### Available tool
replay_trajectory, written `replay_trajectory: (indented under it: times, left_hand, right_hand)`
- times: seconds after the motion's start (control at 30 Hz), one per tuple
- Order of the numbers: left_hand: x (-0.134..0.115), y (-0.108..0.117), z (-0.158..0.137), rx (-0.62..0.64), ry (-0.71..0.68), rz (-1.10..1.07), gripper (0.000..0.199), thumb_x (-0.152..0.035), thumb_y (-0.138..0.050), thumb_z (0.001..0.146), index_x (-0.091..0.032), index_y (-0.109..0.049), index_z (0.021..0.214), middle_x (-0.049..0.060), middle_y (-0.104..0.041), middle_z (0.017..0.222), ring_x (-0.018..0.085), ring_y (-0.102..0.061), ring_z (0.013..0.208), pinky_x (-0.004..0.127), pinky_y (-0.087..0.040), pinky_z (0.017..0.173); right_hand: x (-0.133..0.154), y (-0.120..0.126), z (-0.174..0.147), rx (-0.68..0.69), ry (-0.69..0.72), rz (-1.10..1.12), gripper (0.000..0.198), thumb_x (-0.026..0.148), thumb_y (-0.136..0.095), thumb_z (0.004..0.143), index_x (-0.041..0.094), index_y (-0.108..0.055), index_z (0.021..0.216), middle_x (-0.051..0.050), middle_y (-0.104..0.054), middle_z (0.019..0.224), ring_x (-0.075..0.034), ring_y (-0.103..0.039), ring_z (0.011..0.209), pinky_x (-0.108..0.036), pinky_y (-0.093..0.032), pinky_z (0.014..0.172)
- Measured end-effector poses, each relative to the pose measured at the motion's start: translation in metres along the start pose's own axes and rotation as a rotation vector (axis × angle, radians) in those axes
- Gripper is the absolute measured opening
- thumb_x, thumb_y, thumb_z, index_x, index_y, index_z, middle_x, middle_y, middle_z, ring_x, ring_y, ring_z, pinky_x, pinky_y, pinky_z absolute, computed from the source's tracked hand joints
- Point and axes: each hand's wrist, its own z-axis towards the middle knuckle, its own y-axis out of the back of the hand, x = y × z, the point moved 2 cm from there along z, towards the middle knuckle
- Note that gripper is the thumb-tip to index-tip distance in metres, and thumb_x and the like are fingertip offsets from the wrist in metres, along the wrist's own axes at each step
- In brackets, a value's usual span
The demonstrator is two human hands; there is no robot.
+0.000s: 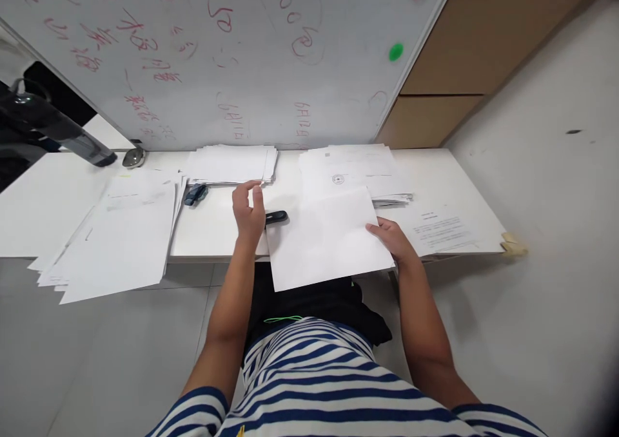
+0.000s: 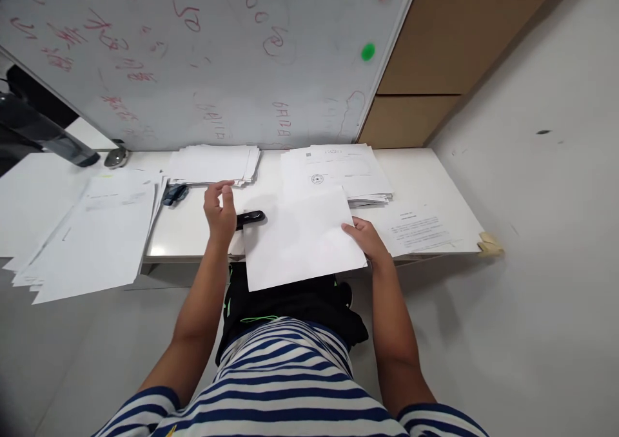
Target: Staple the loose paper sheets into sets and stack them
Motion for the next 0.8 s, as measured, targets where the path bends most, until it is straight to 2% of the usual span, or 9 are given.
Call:
replay_trajectory:
  times: [0.1,0.13,0.2,0.37,0.47,0.57,0.67,0.73,0.8]
  left_hand:
    - [0.018,0.014,-0.019,0.344,-0.026,0.131,0.038,-0.046,-0.06,0.092,-0.022,-0.063,0.12,0.011,-0.065,0.123,0.028,-0.055,0.124,0.044,-0.041,0.107]
    - [0.026,0.016,-0.027,0.422,-0.023,0.166,0.04,-0.046,-0.065,0.089,-0.022,-0.063,0.12,0.011,-0.065,0.122,0.029,-0.055,0.123,0.045,-0.041,0.107]
    - [0.04,0.019,-0.038,0.484,0.003,0.178,0.038,-0.045,-0.068,0.086,-0.022,-0.064,0.116,0.01,-0.066,0.118,0.029,-0.058,0.118,0.044,-0.044,0.104]
    - [0.053,0.017,-0.047,0.466,0.041,0.119,0.032,-0.042,-0.065,0.088,-0.022,-0.063,0.113,0.008,-0.066,0.112,0.026,-0.061,0.109,0.041,-0.048,0.096]
    - [0.051,0.017,-0.047,0.454,0.02,0.149,0.032,-0.042,-0.062,0.09,-0.021,-0.062,0.114,0.009,-0.066,0.112,0.027,-0.06,0.108,0.042,-0.047,0.096]
    - [0.051,0.018,-0.049,0.44,0.018,0.185,0.032,-0.043,-0.06,0.092,-0.021,-0.061,0.115,0.009,-0.065,0.113,0.027,-0.06,0.109,0.042,-0.047,0.096]
    - [0.051,0.017,-0.051,0.425,0.028,0.207,0.032,-0.042,-0.06,0.092,-0.021,-0.061,0.116,0.01,-0.065,0.112,0.028,-0.059,0.109,0.042,-0.047,0.096]
    - [0.052,0.017,-0.051,0.423,0.025,0.217,0.032,-0.042,-0.061,0.091,-0.021,-0.061,0.116,0.01,-0.065,0.113,0.028,-0.059,0.109,0.042,-0.047,0.095]
    - [0.051,0.016,-0.051,0.424,0.019,0.227,0.032,-0.042,-0.061,0.092,-0.021,-0.06,0.116,0.01,-0.065,0.113,0.028,-0.059,0.109,0.042,-0.047,0.095]
  right_hand:
    - [0.003,0.001,-0.001,0.0,-0.016,0.014,0.045,0.046,-0.083,0.068,0.018,-0.076,0.102,-0.004,-0.078,0.082,-0.019,-0.069,0.065,-0.029,-0.052,0.058]
    - [0.002,0.001,-0.001,-0.007,-0.019,0.013,0.044,0.046,-0.083,0.068,0.018,-0.076,0.101,-0.004,-0.078,0.081,-0.019,-0.069,0.065,-0.029,-0.052,0.058]
    - [0.001,0.0,0.0,-0.026,-0.023,0.008,0.045,0.046,-0.083,0.068,0.018,-0.076,0.101,-0.004,-0.078,0.08,-0.019,-0.069,0.065,-0.029,-0.052,0.058]
    - [0.003,-0.003,-0.001,-0.051,-0.012,0.011,0.043,0.047,-0.085,0.063,0.017,-0.076,0.094,-0.003,-0.077,0.075,-0.021,-0.07,0.064,-0.031,-0.054,0.057]
    - [0.016,0.008,-0.015,-0.102,0.009,0.028,0.041,0.046,-0.087,0.06,0.018,-0.076,0.088,-0.002,-0.076,0.071,-0.02,-0.069,0.06,-0.031,-0.054,0.056]
    - [0.033,0.031,-0.039,-0.277,0.088,0.065,0.04,0.043,-0.087,0.059,0.02,-0.075,0.088,-0.001,-0.074,0.068,-0.019,-0.066,0.054,-0.031,-0.053,0.051]
    - [0.04,0.044,-0.062,-0.524,0.247,0.089,0.037,0.044,-0.085,0.063,0.02,-0.075,0.09,-0.002,-0.075,0.074,-0.02,-0.068,0.06,-0.033,-0.056,0.055]
    - [0.033,0.039,-0.07,-0.638,0.343,0.101,0.036,0.045,-0.082,0.066,0.02,-0.075,0.091,-0.005,-0.076,0.081,-0.021,-0.071,0.068,-0.035,-0.059,0.061]
    - [0.019,0.024,-0.07,-0.659,0.376,0.144,0.037,0.048,-0.081,0.068,0.02,-0.074,0.092,-0.006,-0.076,0.086,-0.021,-0.072,0.073,-0.035,-0.061,0.064]
